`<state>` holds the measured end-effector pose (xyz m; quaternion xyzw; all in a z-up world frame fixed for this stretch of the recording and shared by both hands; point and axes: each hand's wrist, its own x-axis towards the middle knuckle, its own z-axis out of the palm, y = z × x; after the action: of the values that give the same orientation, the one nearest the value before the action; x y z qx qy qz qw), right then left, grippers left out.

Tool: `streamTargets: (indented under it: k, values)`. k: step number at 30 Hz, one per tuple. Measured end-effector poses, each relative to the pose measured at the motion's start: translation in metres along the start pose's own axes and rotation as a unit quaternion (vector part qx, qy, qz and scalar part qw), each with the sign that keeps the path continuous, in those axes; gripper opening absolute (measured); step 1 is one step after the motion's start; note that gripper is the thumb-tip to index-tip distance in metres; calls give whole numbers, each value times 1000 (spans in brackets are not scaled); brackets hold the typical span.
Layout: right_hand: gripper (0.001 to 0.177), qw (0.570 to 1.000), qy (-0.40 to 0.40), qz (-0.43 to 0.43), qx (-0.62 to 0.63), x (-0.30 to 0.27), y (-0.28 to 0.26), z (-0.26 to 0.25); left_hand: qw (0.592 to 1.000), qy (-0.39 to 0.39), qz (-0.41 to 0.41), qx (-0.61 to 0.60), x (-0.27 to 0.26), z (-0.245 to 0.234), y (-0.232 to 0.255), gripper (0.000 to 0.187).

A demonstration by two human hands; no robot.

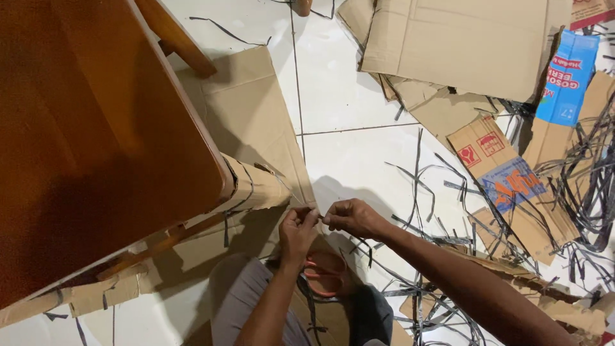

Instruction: Wrap the legs of a wooden chair with cardboard and secure them with plastic ties.

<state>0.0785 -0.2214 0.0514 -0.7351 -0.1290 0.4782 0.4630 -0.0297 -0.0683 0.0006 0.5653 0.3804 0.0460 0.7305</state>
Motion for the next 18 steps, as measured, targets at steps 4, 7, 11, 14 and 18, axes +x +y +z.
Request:
streamTargets:
  k: [4,7,11,14,18]
  values:
    - [20,999,-26,6,30,-7,2,-3,998,-12,51,-24,4,1,-16,10]
    - [24,998,-39,-10,38,-12,4,-6,997,-36,65,-19,-4,3,-6,10]
    - [26,999,-35,-22,24,-14,13,-8,995,-66,80,-3,-13,1,6,18]
    - [25,999,-41,-29,3,-13,18,-8,995,-66,72,-23,9,-4,-36,17]
    - [25,998,-46,-37,-14,-15,19,-5,996,-68,64,-9,3,-4,-28,20]
